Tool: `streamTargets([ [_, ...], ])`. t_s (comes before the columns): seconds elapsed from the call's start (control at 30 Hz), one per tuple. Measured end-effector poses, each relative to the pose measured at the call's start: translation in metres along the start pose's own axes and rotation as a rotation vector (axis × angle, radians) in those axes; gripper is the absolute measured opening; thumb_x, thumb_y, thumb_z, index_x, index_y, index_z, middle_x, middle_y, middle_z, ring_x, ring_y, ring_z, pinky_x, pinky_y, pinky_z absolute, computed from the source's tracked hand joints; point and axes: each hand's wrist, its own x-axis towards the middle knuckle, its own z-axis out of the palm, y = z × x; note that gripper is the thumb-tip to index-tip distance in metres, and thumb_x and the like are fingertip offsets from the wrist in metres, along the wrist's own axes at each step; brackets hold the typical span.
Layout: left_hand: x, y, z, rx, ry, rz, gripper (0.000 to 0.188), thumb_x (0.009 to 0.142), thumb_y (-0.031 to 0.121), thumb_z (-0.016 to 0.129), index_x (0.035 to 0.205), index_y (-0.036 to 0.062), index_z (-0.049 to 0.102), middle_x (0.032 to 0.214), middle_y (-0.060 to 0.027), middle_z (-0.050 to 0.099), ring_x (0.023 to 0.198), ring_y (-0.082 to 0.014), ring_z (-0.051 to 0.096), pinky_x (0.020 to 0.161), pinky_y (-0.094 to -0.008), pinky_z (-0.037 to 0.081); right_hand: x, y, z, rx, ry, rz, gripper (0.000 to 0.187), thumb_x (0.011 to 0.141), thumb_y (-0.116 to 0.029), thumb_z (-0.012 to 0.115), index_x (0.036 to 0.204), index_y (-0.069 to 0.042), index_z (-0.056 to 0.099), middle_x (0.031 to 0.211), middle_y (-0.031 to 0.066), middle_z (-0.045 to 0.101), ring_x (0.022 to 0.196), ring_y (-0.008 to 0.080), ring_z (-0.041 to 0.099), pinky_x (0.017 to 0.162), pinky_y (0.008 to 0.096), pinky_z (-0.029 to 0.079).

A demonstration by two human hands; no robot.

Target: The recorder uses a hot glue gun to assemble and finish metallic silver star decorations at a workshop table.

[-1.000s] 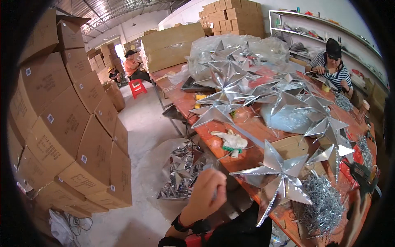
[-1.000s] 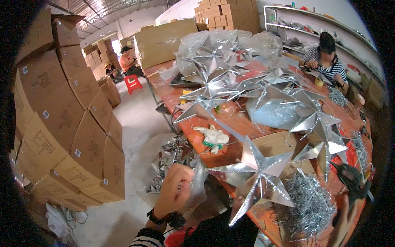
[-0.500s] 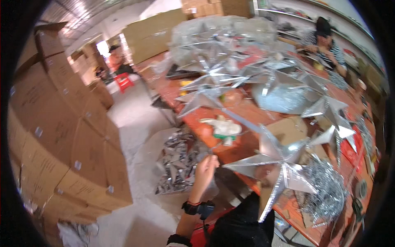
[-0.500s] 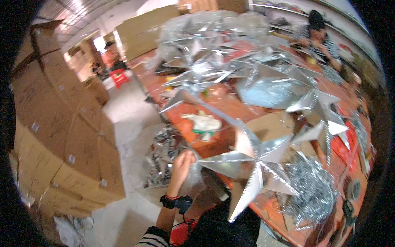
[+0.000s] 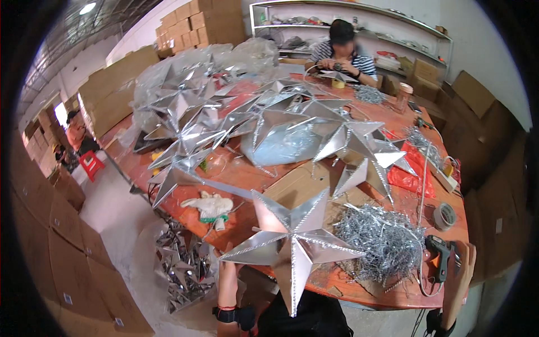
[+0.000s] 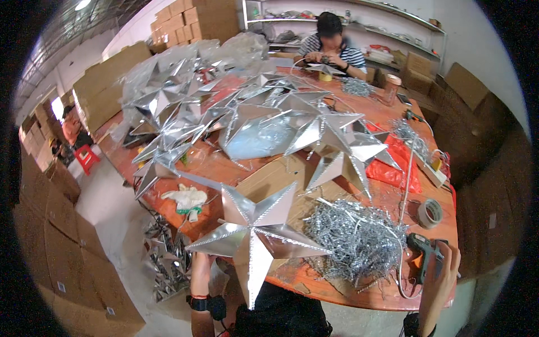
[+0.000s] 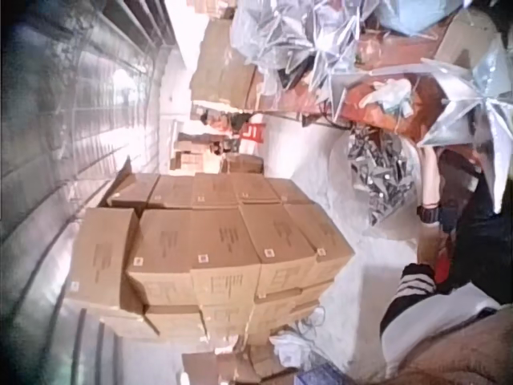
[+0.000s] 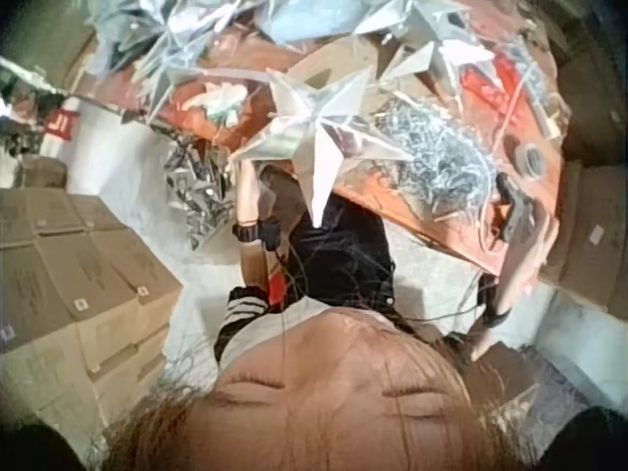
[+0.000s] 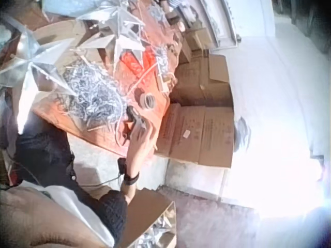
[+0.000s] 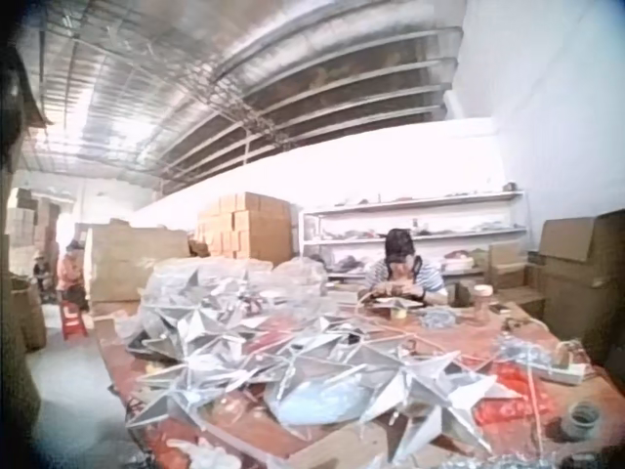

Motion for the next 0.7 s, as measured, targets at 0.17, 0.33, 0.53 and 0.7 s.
streamTargets([
  [0.17,-0.001,-0.007,-0.003,-0.094,0.239,0.139,0.04,0.094,0.03,0.047,0.128,0.0099,0.041,0.116,-0.0078,0.053,0.105,-0.0199,0.054,0.085,-0.0348,0.047,0.023,-0.074,-0.052,1.088,-0.82,-0.885,0.016,0.083,-0.016,0.059,0.085,0.0,0.06,0.085,0.0184,0.062,0.07,0.0263,0.061,0.072,0.042,0.044],
  [0.33,0.009,-0.023,-0.013,-0.294,-0.167,0.084,0.041,0.096,0.033,0.042,0.132,0.0144,0.036,0.123,-0.0075,0.051,0.111,-0.0216,0.05,0.097,-0.0401,0.037,0.038,-0.148,-0.052,1.568,-0.561,-0.969,0.02,0.08,0.003,0.062,0.1,-0.001,0.066,0.107,0.0171,0.055,0.077,0.0261,0.059,0.067,0.0317,0.05],
  [0.53,0.007,-0.027,-0.02,-0.372,-0.183,0.136,0.038,0.096,0.032,0.04,0.13,0.0162,0.038,0.124,-0.0069,0.051,0.115,-0.0203,0.048,0.097,-0.0388,0.037,0.027,-0.162,-0.045,1.789,-0.979,-0.716,0.024,0.085,0.005,0.054,0.099,-0.01,0.066,0.102,0.0154,0.052,0.081,0.0237,0.055,0.064,0.0327,0.046],
  [0.7,0.016,-0.024,0.0,-0.489,-0.24,0.02,0.033,0.094,0.031,0.042,0.118,0.0111,0.05,0.111,-0.0087,0.06,0.101,-0.0207,0.057,0.088,-0.0372,0.043,0.026,-0.176,-0.042,1.823,-1.034,-0.782,0.032,0.085,0.007,0.052,0.104,-0.016,0.062,0.1,0.0156,0.051,0.083,0.0259,0.054,0.066,0.0339,0.045],
])
